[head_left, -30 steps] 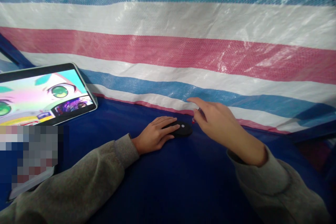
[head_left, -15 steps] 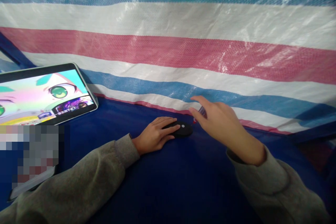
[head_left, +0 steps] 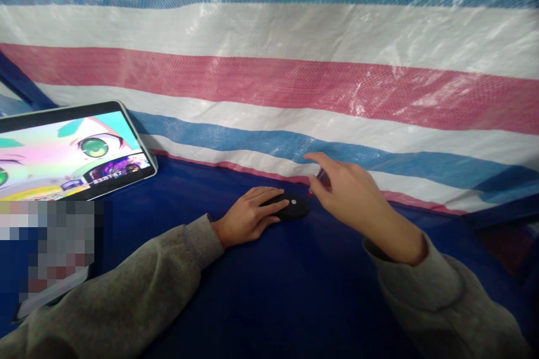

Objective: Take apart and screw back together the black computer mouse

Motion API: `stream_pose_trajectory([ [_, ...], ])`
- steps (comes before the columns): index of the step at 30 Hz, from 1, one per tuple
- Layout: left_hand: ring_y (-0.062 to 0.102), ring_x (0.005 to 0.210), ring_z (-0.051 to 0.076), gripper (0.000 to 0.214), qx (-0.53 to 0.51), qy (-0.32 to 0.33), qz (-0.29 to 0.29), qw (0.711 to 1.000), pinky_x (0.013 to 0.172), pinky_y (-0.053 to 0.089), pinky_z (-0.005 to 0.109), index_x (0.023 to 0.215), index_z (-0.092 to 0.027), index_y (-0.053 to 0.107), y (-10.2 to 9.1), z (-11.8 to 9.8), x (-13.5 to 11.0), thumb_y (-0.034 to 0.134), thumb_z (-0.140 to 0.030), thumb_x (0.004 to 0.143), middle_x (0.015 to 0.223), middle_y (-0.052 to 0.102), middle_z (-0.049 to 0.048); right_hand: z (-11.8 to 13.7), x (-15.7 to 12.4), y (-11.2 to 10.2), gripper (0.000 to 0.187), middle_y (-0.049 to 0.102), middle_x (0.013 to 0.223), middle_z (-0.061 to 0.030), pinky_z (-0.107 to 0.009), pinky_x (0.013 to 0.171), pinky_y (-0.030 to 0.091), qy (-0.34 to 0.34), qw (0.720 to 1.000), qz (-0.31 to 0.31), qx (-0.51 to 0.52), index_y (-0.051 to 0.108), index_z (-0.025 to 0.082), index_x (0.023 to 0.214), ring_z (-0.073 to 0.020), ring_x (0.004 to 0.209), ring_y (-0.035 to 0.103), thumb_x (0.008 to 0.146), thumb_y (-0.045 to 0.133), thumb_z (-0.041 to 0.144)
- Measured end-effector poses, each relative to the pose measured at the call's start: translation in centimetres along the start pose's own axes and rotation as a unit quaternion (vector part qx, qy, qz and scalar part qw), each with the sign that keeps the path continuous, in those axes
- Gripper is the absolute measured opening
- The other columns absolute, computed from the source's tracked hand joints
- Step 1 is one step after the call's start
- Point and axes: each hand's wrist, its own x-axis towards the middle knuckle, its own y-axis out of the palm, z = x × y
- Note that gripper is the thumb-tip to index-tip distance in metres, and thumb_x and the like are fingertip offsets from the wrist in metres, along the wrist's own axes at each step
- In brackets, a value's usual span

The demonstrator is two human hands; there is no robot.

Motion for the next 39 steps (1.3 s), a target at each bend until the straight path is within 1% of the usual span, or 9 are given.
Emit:
stream_pose_trajectory([
  [6, 0.053, 0.125, 0.026, 0.038, -0.001, 0.002, 0.000, 1.000, 0.103, 0.046, 0.047, 0.134, -0.021, 0.054, 0.03, 0.04, -0.02, 0.051, -0.031, 0.097, 0.137, 0.054, 0.0123, 0.03, 0.04, -0.05, 0.036, 0.072, 0.071, -0.0035, -0.030, 0.059, 0.038, 0.016, 0.999, 0.001, -0.028, 0.061, 0.025, 0.121, -0.0233, 0.065, 0.066, 0.091, 0.044, 0.036],
  [10, 0.053, 0.125, 0.026, 0.037, 0.004, -0.001, 0.004, 1.000, 0.104, 0.046, 0.046, 0.133, -0.020, 0.054, 0.00, 0.02, -0.01, 0.051, -0.031, 0.097, 0.137, 0.055, 0.0129, 0.14, -0.02, -0.16, 0.041, 0.074, 0.089, -0.0058, -0.030, 0.062, 0.040, -0.007, 1.000, -0.003, -0.011, 0.059, 0.023, 0.124, -0.0225, 0.073, 0.068, 0.084, 0.048, 0.023],
  [15, 0.054, 0.124, 0.026, 0.037, 0.002, -0.001, 0.000, 1.000, 0.102, 0.047, 0.048, 0.133, -0.021, 0.054, -0.09, -0.06, 0.06, 0.049, -0.031, 0.098, 0.136, 0.056, 0.0120, 0.11, -0.05, -0.07, 0.034, 0.073, 0.073, -0.0053, -0.031, 0.059, 0.039, 0.021, 0.999, -0.006, -0.036, 0.064, 0.024, 0.116, -0.0243, 0.066, 0.067, 0.091, 0.044, 0.037],
  [19, 0.053, 0.125, 0.026, 0.038, -0.001, -0.004, 0.005, 1.000, 0.104, 0.046, 0.048, 0.134, -0.021, 0.054, -0.04, 0.00, 0.01, 0.050, -0.031, 0.097, 0.137, 0.055, 0.0124, 0.09, 0.01, -0.07, 0.045, 0.074, 0.081, -0.0043, -0.030, 0.062, 0.040, 0.003, 1.000, -0.003, -0.004, 0.056, 0.023, 0.129, -0.0220, 0.069, 0.067, 0.085, 0.049, 0.026],
  [24, 0.053, 0.125, 0.026, 0.038, 0.001, -0.005, 0.004, 1.000, 0.104, 0.046, 0.048, 0.134, -0.022, 0.053, 0.00, 0.03, -0.04, 0.050, -0.031, 0.097, 0.138, 0.054, 0.0116, 0.10, -0.04, -0.14, 0.039, 0.072, 0.070, -0.0036, -0.031, 0.059, 0.038, 0.026, 0.999, 0.003, -0.025, 0.060, 0.025, 0.124, -0.0237, 0.065, 0.066, 0.090, 0.045, 0.036],
  [27, 0.054, 0.125, 0.026, 0.037, -0.002, -0.005, 0.003, 1.000, 0.103, 0.047, 0.048, 0.134, -0.023, 0.053, -0.09, -0.05, 0.04, 0.049, -0.031, 0.098, 0.137, 0.055, 0.0117, 0.18, -0.09, -0.22, 0.046, 0.073, 0.078, -0.0038, -0.030, 0.061, 0.038, 0.005, 1.000, 0.003, -0.012, 0.055, 0.024, 0.131, -0.0224, 0.068, 0.066, 0.085, 0.049, 0.027],
  [32, 0.054, 0.125, 0.026, 0.038, -0.005, -0.004, 0.003, 1.000, 0.103, 0.046, 0.048, 0.135, -0.023, 0.052, -0.17, -0.08, 0.09, 0.050, -0.031, 0.098, 0.137, 0.055, 0.0119, 0.21, -0.01, -0.18, 0.035, 0.072, 0.072, -0.0043, -0.030, 0.059, 0.037, 0.024, 0.999, -0.009, -0.026, 0.064, 0.024, 0.115, -0.0231, 0.065, 0.066, 0.091, 0.044, 0.037],
  [36, 0.053, 0.125, 0.026, 0.038, -0.005, -0.005, 0.004, 1.000, 0.103, 0.046, 0.048, 0.134, -0.022, 0.053, -0.03, 0.01, -0.03, 0.050, -0.031, 0.097, 0.137, 0.055, 0.0118, 0.22, 0.04, -0.24, 0.040, 0.074, 0.082, -0.0041, -0.030, 0.062, 0.039, 0.011, 1.000, -0.016, -0.004, 0.060, 0.023, 0.122, -0.0213, 0.068, 0.067, 0.084, 0.049, 0.025],
  [39, 0.053, 0.126, 0.026, 0.038, -0.005, -0.009, 0.005, 1.000, 0.104, 0.046, 0.049, 0.135, -0.023, 0.052, 0.02, 0.02, -0.05, 0.050, -0.031, 0.098, 0.138, 0.054, 0.0116, 0.28, 0.01, -0.29, 0.037, 0.073, 0.077, -0.0042, -0.030, 0.060, 0.039, 0.016, 1.000, -0.009, -0.012, 0.062, 0.023, 0.119, -0.0221, 0.066, 0.066, 0.087, 0.047, 0.030],
])
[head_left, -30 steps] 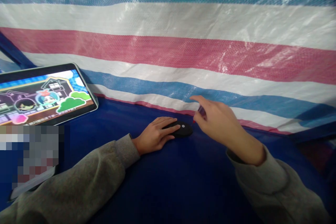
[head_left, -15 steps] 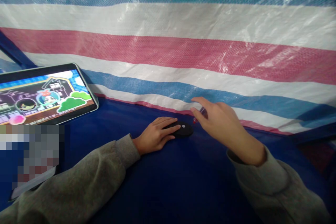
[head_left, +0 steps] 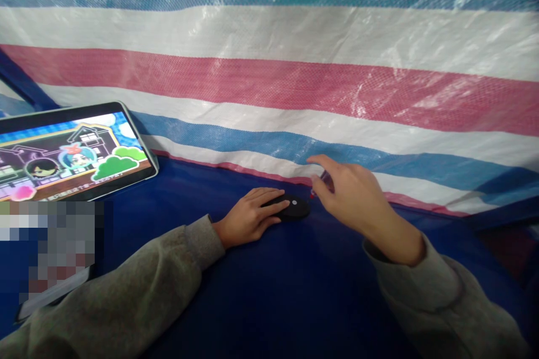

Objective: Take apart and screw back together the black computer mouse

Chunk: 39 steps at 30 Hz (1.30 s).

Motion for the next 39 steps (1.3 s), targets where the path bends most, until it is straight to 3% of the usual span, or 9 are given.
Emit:
stream_pose_trajectory([
  [3, 0.053, 0.126, 0.026, 0.038, 0.000, -0.002, 0.002, 1.000, 0.104, 0.046, 0.048, 0.134, -0.023, 0.053, -0.03, -0.06, 0.04, 0.050, -0.031, 0.098, 0.138, 0.054, 0.0112, 0.03, 0.00, 0.02, 0.034, 0.072, 0.072, -0.0034, -0.030, 0.059, 0.039, 0.011, 1.000, -0.005, 0.000, 0.064, 0.024, 0.115, -0.0222, 0.064, 0.065, 0.088, 0.047, 0.033],
  [7, 0.053, 0.126, 0.026, 0.037, 0.003, 0.002, -0.001, 1.000, 0.104, 0.046, 0.047, 0.133, -0.022, 0.053, -0.05, -0.09, 0.10, 0.050, -0.031, 0.097, 0.137, 0.055, 0.0119, -0.04, 0.04, 0.06, 0.042, 0.074, 0.096, -0.0061, -0.030, 0.064, 0.041, -0.015, 1.000, -0.006, 0.021, 0.058, 0.022, 0.125, -0.0214, 0.072, 0.067, 0.084, 0.049, 0.025],
  [11, 0.053, 0.125, 0.026, 0.038, 0.002, 0.005, -0.003, 1.000, 0.104, 0.046, 0.047, 0.134, -0.022, 0.053, -0.01, -0.03, 0.07, 0.051, -0.031, 0.097, 0.137, 0.055, 0.0121, -0.18, 0.03, 0.23, 0.039, 0.071, 0.069, -0.0034, -0.031, 0.057, 0.037, 0.016, 1.000, 0.009, -0.009, 0.058, 0.024, 0.124, -0.0243, 0.064, 0.066, 0.090, 0.046, 0.038],
  [15, 0.053, 0.125, 0.026, 0.038, -0.001, 0.003, -0.001, 1.000, 0.104, 0.046, 0.047, 0.134, -0.022, 0.053, -0.01, -0.01, 0.02, 0.051, -0.030, 0.097, 0.137, 0.055, 0.0123, -0.22, 0.00, 0.36, 0.047, 0.073, 0.079, -0.0038, -0.030, 0.058, 0.037, -0.002, 1.000, -0.002, -0.010, 0.052, 0.024, 0.131, -0.0232, 0.068, 0.068, 0.084, 0.050, 0.027],
  [19, 0.053, 0.126, 0.026, 0.038, -0.001, -0.001, 0.002, 1.000, 0.104, 0.045, 0.049, 0.134, -0.023, 0.053, -0.07, -0.05, 0.03, 0.051, -0.030, 0.097, 0.138, 0.054, 0.0118, -0.08, -0.01, 0.31, 0.042, 0.072, 0.071, -0.0041, -0.031, 0.056, 0.036, 0.009, 1.000, 0.001, -0.021, 0.054, 0.024, 0.129, -0.0247, 0.063, 0.066, 0.090, 0.045, 0.038],
  [24, 0.053, 0.125, 0.027, 0.038, -0.003, 0.001, -0.001, 1.000, 0.103, 0.046, 0.049, 0.134, -0.023, 0.053, -0.04, 0.01, 0.05, 0.050, -0.031, 0.098, 0.137, 0.055, 0.0121, -0.04, -0.02, 0.25, 0.050, 0.072, 0.073, -0.0029, -0.030, 0.057, 0.037, 0.000, 1.000, -0.001, -0.012, 0.049, 0.023, 0.134, -0.0236, 0.065, 0.067, 0.085, 0.048, 0.027],
  [29, 0.053, 0.125, 0.026, 0.038, -0.005, 0.002, -0.003, 1.000, 0.103, 0.046, 0.049, 0.134, -0.023, 0.053, -0.03, 0.01, 0.01, 0.050, -0.031, 0.097, 0.138, 0.054, 0.0118, -0.20, 0.00, 0.32, 0.039, 0.072, 0.071, -0.0038, -0.031, 0.057, 0.037, 0.012, 1.000, 0.001, -0.026, 0.058, 0.025, 0.124, -0.0242, 0.064, 0.067, 0.091, 0.044, 0.038],
  [32, 0.053, 0.126, 0.026, 0.038, -0.005, 0.002, 0.000, 1.000, 0.103, 0.046, 0.049, 0.135, -0.023, 0.052, -0.05, -0.02, 0.02, 0.050, -0.031, 0.097, 0.138, 0.054, 0.0121, -0.14, -0.02, 0.30, 0.046, 0.073, 0.077, -0.0036, -0.030, 0.058, 0.039, 0.002, 1.000, -0.003, -0.023, 0.053, 0.023, 0.131, -0.0239, 0.068, 0.068, 0.086, 0.048, 0.028],
  [39, 0.054, 0.124, 0.027, 0.038, -0.004, 0.004, -0.006, 1.000, 0.102, 0.047, 0.049, 0.134, -0.023, 0.053, -0.09, -0.05, 0.13, 0.050, -0.031, 0.097, 0.136, 0.055, 0.0120, -0.05, 0.04, 0.43, 0.046, 0.072, 0.071, -0.0039, -0.030, 0.054, 0.036, 0.010, 0.999, -0.008, -0.037, 0.051, 0.023, 0.133, -0.0240, 0.063, 0.067, 0.088, 0.048, 0.034],
])
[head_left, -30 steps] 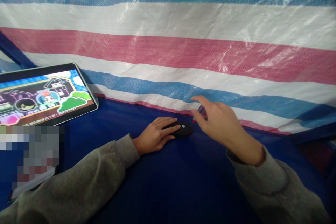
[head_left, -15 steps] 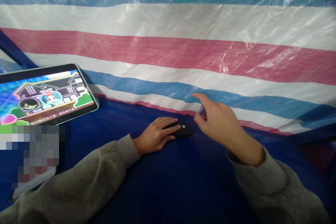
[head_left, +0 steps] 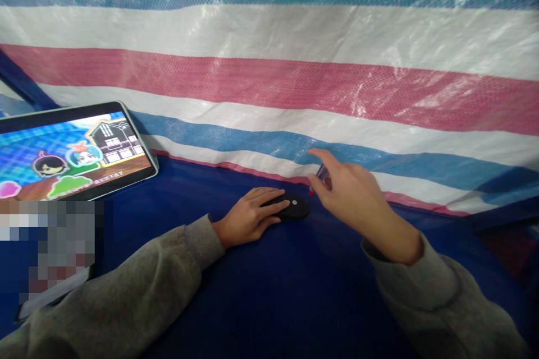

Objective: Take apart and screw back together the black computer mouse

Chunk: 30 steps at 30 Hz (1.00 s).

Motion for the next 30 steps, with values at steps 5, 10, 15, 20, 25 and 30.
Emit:
stream_pose_trajectory([
  [5, 0.055, 0.123, 0.026, 0.037, 0.003, 0.004, -0.003, 1.000, 0.102, 0.047, 0.047, 0.133, -0.021, 0.054, -0.03, 0.01, 0.02, 0.050, -0.031, 0.097, 0.135, 0.056, 0.0123, -0.18, 0.06, -0.08, 0.047, 0.071, 0.069, -0.0024, -0.031, 0.056, 0.037, 0.005, 1.000, 0.006, 0.019, 0.050, 0.023, 0.134, -0.0246, 0.063, 0.066, 0.088, 0.047, 0.030],
  [10, 0.054, 0.124, 0.026, 0.038, 0.000, 0.000, 0.003, 1.000, 0.103, 0.046, 0.048, 0.134, -0.022, 0.054, 0.00, 0.01, -0.03, 0.051, -0.030, 0.097, 0.137, 0.055, 0.0119, -0.27, 0.12, -0.49, 0.048, 0.070, 0.067, -0.0016, -0.032, 0.057, 0.037, 0.017, 0.999, 0.006, 0.036, 0.049, 0.024, 0.135, -0.0246, 0.062, 0.065, 0.087, 0.048, 0.030],
  [15, 0.054, 0.125, 0.026, 0.037, -0.004, -0.003, 0.004, 1.000, 0.103, 0.046, 0.048, 0.134, -0.022, 0.053, -0.06, -0.05, -0.01, 0.050, -0.030, 0.097, 0.137, 0.055, 0.0120, -0.19, 0.12, -0.59, 0.048, 0.070, 0.067, -0.0014, -0.032, 0.057, 0.038, 0.020, 0.999, 0.004, 0.043, 0.050, 0.023, 0.134, -0.0239, 0.061, 0.064, 0.087, 0.048, 0.030],
  [20, 0.053, 0.125, 0.026, 0.037, 0.000, -0.005, 0.008, 1.000, 0.104, 0.046, 0.048, 0.133, -0.022, 0.054, -0.13, -0.04, -0.02, 0.050, -0.031, 0.097, 0.137, 0.055, 0.0120, -0.12, 0.09, -0.40, 0.043, 0.073, 0.078, -0.0034, -0.031, 0.059, 0.038, -0.010, 0.999, 0.011, 0.042, 0.056, 0.023, 0.127, -0.0235, 0.067, 0.066, 0.085, 0.048, 0.025],
  [25, 0.053, 0.125, 0.026, 0.037, 0.001, -0.005, 0.011, 1.000, 0.104, 0.045, 0.047, 0.134, -0.022, 0.054, -0.12, -0.06, -0.01, 0.051, -0.031, 0.097, 0.138, 0.054, 0.0114, -0.30, 0.04, -0.26, 0.028, 0.074, 0.083, -0.0054, -0.031, 0.061, 0.039, -0.021, 0.999, 0.005, 0.038, 0.067, 0.023, 0.105, -0.0230, 0.071, 0.067, 0.090, 0.046, 0.034],
  [30, 0.053, 0.125, 0.026, 0.037, -0.002, -0.007, 0.008, 1.000, 0.103, 0.046, 0.047, 0.134, -0.023, 0.053, -0.13, -0.09, -0.02, 0.050, -0.031, 0.098, 0.137, 0.055, 0.0115, -0.33, 0.03, -0.24, 0.035, 0.073, 0.092, -0.0063, -0.032, 0.065, 0.042, -0.013, 0.999, -0.003, 0.050, 0.063, 0.022, 0.116, -0.0231, 0.073, 0.067, 0.084, 0.048, 0.023],
])
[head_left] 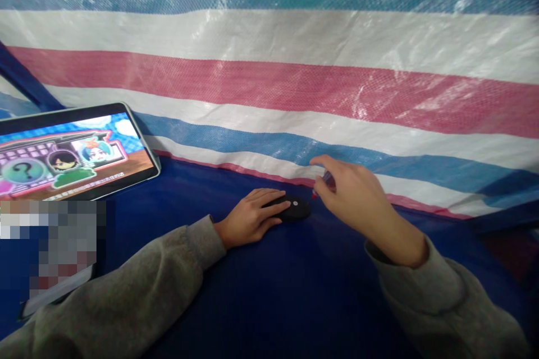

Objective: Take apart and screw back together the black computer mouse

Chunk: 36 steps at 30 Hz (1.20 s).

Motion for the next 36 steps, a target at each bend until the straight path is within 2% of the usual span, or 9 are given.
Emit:
stream_pose_trajectory([
  [4, 0.053, 0.125, 0.026, 0.038, 0.003, 0.001, 0.001, 1.000, 0.104, 0.046, 0.047, 0.134, -0.022, 0.053, 0.1, 0.1, 0.0, 0.050, -0.031, 0.098, 0.138, 0.055, 0.0116, -0.1, 0.0, 0.0, 0.044, 0.070, 0.098, -0.0080, -0.033, 0.070, 0.044, -0.016, 0.999, 0.004, 0.028, 0.061, 0.019, 0.120, -0.0213, 0.073, 0.064, 0.078, 0.050, 0.016],
  [8, 0.053, 0.125, 0.026, 0.037, 0.005, 0.002, 0.000, 1.000, 0.105, 0.045, 0.047, 0.133, -0.021, 0.054, 0.0, 0.0, 0.0, 0.050, -0.030, 0.097, 0.137, 0.055, 0.0122, -0.3, 0.1, 0.4, 0.032, 0.069, 0.096, -0.0071, -0.032, 0.073, 0.046, -0.035, 0.995, 0.000, 0.090, 0.063, 0.018, 0.115, -0.0192, 0.074, 0.063, 0.086, 0.049, 0.022],
  [11, 0.054, 0.125, 0.025, 0.037, 0.006, 0.003, -0.004, 1.000, 0.104, 0.045, 0.046, 0.133, -0.021, 0.054, 0.0, 0.0, 0.0, 0.051, -0.030, 0.097, 0.137, 0.055, 0.0122, -0.3, 0.1, 0.6, 0.031, 0.067, 0.094, -0.0054, -0.031, 0.072, 0.045, -0.046, 0.994, -0.007, 0.101, 0.063, 0.020, 0.113, -0.0178, 0.072, 0.060, 0.086, 0.050, 0.018],
  [16, 0.053, 0.125, 0.026, 0.037, 0.003, 0.002, -0.002, 1.000, 0.104, 0.045, 0.046, 0.133, -0.021, 0.054, 0.0, 0.0, 0.0, 0.050, -0.031, 0.097, 0.137, 0.055, 0.0122, -0.4, 0.0, 0.3, 0.039, 0.063, 0.091, -0.0038, -0.029, 0.069, 0.046, -0.052, 0.993, -0.005, 0.109, 0.062, 0.020, 0.114, -0.0155, 0.068, 0.057, 0.079, 0.049, 0.009],
  [23, 0.052, 0.126, 0.025, 0.038, -0.008, -0.006, 0.003, 1.000, 0.105, 0.044, 0.046, 0.134, -0.022, 0.052, 0.0, 0.1, 0.0, 0.050, -0.031, 0.097, 0.138, 0.054, 0.0115, -0.9, 0.0, -0.5, 0.039, 0.063, 0.084, -0.0018, -0.029, 0.070, 0.047, -0.067, 0.986, -0.026, 0.147, 0.062, 0.020, 0.114, -0.0154, 0.070, 0.059, 0.077, 0.052, 0.010],
  [26, 0.051, 0.128, 0.025, 0.043, -0.016, -0.015, 0.016, 1.000, 0.106, 0.043, 0.047, 0.137, -0.023, 0.048, 0.1, 0.1, 0.0, 0.054, -0.031, 0.095, 0.140, 0.051, 0.0113, -0.9, -0.3, -1.0, 0.037, 0.067, 0.083, -0.0003, -0.027, 0.073, 0.047, -0.096, 0.975, 0.029, 0.196, 0.063, 0.020, 0.113, -0.0144, 0.073, 0.063, 0.078, 0.054, 0.010],
  [30, 0.047, 0.130, 0.027, 0.053, -0.011, -0.039, 0.050, 0.998, 0.107, 0.042, 0.048, 0.143, -0.024, 0.039, 0.2, 0.1, -0.1, 0.055, -0.022, 0.092, 0.146, 0.043, 0.0112, -0.8, -1.1, -0.6, 0.034, 0.072, 0.090, 0.0001, -0.026, 0.078, 0.047, -0.147, 0.952, 0.166, 0.214, 0.068, 0.023, 0.106, -0.0147, 0.082, 0.067, 0.078, 0.058, 0.008],
  [32, 0.051, 0.125, 0.026, 0.053, -0.009, -0.055, 0.050, 0.997, 0.103, 0.046, 0.045, 0.142, -0.026, 0.040, 0.3, 0.2, -0.2, 0.054, -0.020, 0.092, 0.143, 0.045, 0.0107, -0.6, -1.6, 0.1, 0.035, 0.073, 0.094, -0.0004, -0.026, 0.081, 0.047, -0.159, 0.939, 0.216, 0.214, 0.070, 0.024, 0.104, -0.0158, 0.087, 0.067, 0.077, 0.058, 0.005],
  [36, 0.053, 0.122, 0.025, 0.052, -0.010, -0.065, 0.059, 0.996, 0.102, 0.047, 0.043, 0.143, -0.025, 0.038, 0.2, 0.0, -0.1, 0.051, -0.018, 0.093, 0.138, 0.048, 0.0105, 0.1, -2.8, 1.7, 0.036, 0.072, 0.105, -0.0055, -0.031, 0.090, 0.046, -0.177, 0.929, 0.248, 0.209, 0.070, 0.020, 0.105, -0.0203, 0.100, 0.065, 0.075, 0.058, 0.004],
])
